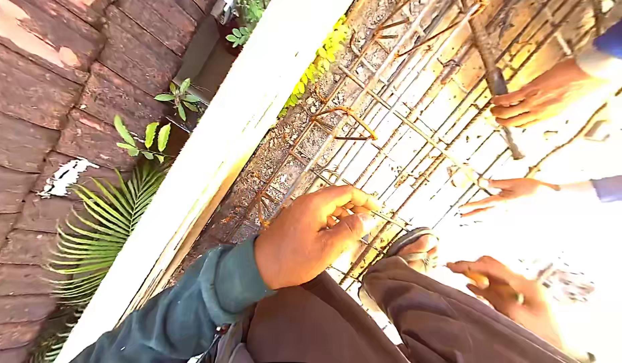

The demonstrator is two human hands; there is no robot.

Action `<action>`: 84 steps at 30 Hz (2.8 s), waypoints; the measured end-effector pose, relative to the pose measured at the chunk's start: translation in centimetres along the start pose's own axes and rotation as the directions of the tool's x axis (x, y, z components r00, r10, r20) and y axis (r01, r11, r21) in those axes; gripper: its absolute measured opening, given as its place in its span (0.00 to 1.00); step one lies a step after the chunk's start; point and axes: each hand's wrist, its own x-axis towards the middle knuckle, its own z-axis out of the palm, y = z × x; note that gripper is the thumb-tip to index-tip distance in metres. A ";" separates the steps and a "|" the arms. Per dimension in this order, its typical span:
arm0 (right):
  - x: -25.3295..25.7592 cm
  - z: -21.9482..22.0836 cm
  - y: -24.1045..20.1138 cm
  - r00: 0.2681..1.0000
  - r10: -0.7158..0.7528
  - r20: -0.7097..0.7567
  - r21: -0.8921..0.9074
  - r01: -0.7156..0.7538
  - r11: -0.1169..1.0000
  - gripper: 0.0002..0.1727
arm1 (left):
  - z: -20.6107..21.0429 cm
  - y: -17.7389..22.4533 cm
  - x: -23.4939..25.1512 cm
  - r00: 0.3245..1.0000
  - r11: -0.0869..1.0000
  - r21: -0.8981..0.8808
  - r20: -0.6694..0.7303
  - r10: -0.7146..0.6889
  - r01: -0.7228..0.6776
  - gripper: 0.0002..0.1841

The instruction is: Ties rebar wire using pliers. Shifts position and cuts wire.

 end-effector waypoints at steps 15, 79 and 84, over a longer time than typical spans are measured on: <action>10.0 2.7 -10.7 0.964 0.006 0.265 0.367 -0.106 0.924 0.10 | 4.3 -0.9 2.7 0.923 0.937 0.072 0.162 -0.350 0.343 0.25; 8.6 10.3 -13.7 0.880 -0.056 0.472 -0.880 0.467 -0.085 0.37 | 7.6 -7.1 5.2 0.826 0.323 -0.908 0.043 -0.562 0.268 0.18; 10.8 11.0 -14.0 0.937 0.198 0.287 -0.956 0.267 0.123 0.31 | 7.7 -6.8 4.7 0.838 0.402 -0.884 -0.020 -0.545 0.240 0.20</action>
